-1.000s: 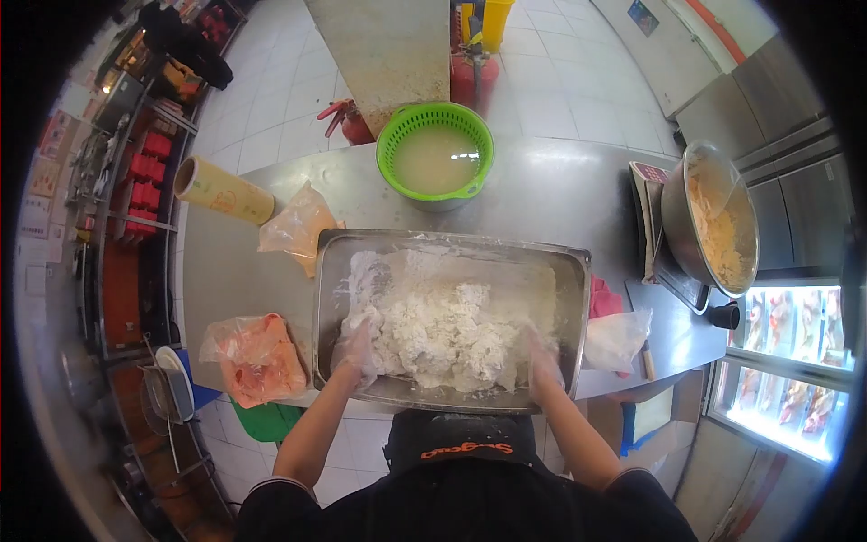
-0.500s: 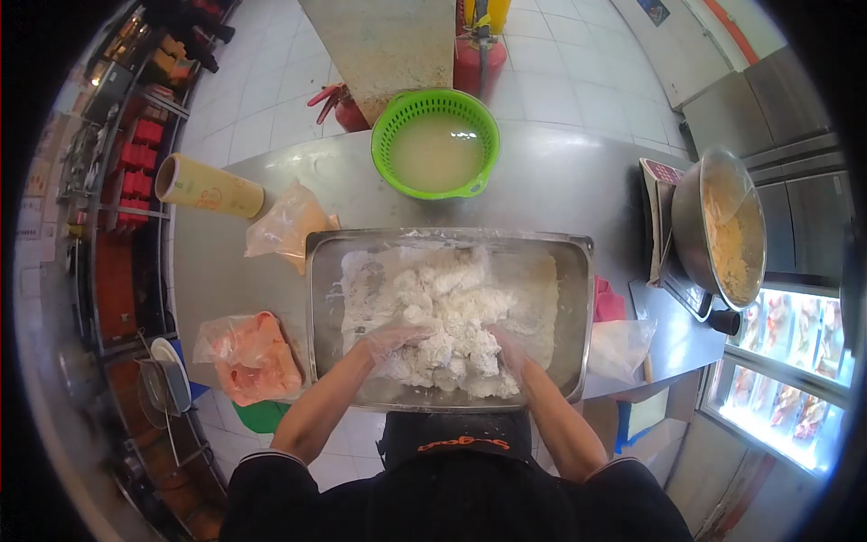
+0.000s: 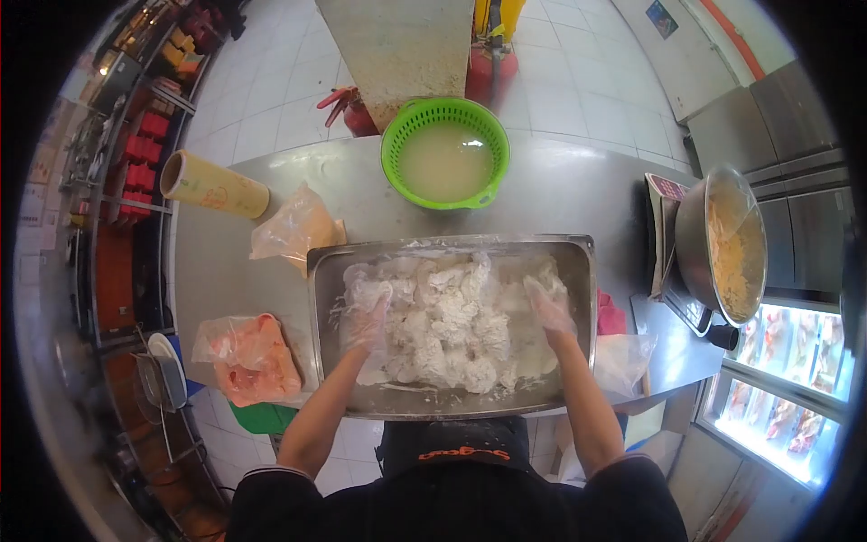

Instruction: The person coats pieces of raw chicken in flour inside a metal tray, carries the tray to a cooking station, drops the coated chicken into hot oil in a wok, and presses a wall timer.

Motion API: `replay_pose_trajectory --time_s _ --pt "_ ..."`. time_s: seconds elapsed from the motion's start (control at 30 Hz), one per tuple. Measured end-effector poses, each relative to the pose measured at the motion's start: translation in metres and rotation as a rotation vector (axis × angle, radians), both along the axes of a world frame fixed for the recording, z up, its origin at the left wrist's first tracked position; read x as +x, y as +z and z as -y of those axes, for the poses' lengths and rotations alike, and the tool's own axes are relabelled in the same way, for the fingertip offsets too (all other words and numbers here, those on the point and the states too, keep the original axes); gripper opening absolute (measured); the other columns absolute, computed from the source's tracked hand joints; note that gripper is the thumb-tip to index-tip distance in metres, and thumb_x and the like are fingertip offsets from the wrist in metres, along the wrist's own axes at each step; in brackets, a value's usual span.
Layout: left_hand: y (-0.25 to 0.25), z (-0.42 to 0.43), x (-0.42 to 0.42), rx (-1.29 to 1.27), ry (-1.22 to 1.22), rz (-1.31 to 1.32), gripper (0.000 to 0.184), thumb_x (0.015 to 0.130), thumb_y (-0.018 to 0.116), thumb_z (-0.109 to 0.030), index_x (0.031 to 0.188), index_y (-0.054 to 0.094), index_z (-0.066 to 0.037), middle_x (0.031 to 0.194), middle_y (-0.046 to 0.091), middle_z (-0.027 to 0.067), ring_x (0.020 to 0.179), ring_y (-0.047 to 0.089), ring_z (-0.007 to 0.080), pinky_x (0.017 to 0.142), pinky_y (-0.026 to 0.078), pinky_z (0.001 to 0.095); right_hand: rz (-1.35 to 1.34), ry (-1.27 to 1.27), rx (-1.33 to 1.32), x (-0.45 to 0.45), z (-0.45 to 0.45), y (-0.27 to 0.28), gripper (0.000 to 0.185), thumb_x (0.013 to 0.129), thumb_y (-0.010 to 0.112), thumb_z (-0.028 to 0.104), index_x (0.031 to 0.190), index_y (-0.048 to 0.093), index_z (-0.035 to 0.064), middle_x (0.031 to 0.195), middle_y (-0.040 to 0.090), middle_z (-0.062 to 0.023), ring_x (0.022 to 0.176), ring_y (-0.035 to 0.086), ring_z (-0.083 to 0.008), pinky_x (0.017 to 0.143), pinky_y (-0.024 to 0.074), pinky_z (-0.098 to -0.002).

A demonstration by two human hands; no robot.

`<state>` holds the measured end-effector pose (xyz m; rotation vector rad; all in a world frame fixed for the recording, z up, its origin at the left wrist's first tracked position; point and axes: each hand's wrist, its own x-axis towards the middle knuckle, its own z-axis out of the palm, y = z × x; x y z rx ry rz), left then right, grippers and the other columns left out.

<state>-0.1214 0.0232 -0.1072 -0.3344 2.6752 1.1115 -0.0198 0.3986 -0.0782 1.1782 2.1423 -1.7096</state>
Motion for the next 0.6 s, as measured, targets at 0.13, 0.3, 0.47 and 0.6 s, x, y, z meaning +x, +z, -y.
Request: replay_pose_trajectory --time_s 0.13,0.3,0.47,0.6 --pt "-0.028 -0.011 -0.024 0.430 -0.018 -0.051 0.053 0.099 0.054 -0.030 0.141 0.049 0.001 0.143 0.053 0.0137 0.133 0.047 0.0208 0.113 0.033 0.0322 -0.244 0.382 -0.132 -0.051 -0.003 -0.021 0.065 0.094 0.060 0.043 0.146 0.045 0.0065 0.151 0.043 -0.0133 0.140 0.039 -0.0259 0.115 0.0301 -0.0361" --pt "0.034 -0.082 -0.040 0.893 0.159 0.356 0.053 0.104 0.041 -0.036 0.143 0.047 -0.001 0.146 0.049 0.0098 0.136 0.042 0.0197 0.114 0.032 0.0328 0.345 0.538 -0.415 -0.116 0.050 0.064 0.066 0.098 0.050 0.047 0.151 0.039 0.0085 0.156 0.037 -0.0095 0.143 0.034 -0.0249 0.118 0.0259 -0.0373" --pt "0.054 -0.091 -0.050 0.936 0.056 0.686 0.056 0.104 0.039 -0.038 0.144 0.043 0.000 0.148 0.044 0.0100 0.134 0.043 0.0210 0.113 0.033 0.0329 0.241 0.962 -0.519 -0.131 0.081 0.026 0.072 0.090 0.059 0.053 0.146 0.045 0.0103 0.151 0.043 -0.0122 0.138 0.041 -0.0278 0.116 0.0298 -0.0397" --pt "0.033 -0.040 0.015 1.100 -0.118 0.457 0.050 0.100 0.048 -0.042 0.132 0.054 -0.003 0.136 0.052 0.0102 0.121 0.052 0.0199 0.097 0.046 0.0376 0.190 1.207 -0.309 -0.085 0.081 0.082 0.068 0.083 0.069 0.050 0.137 0.055 0.0116 0.145 0.049 -0.0152 0.134 0.045 -0.0333 0.115 0.0330 -0.0429"
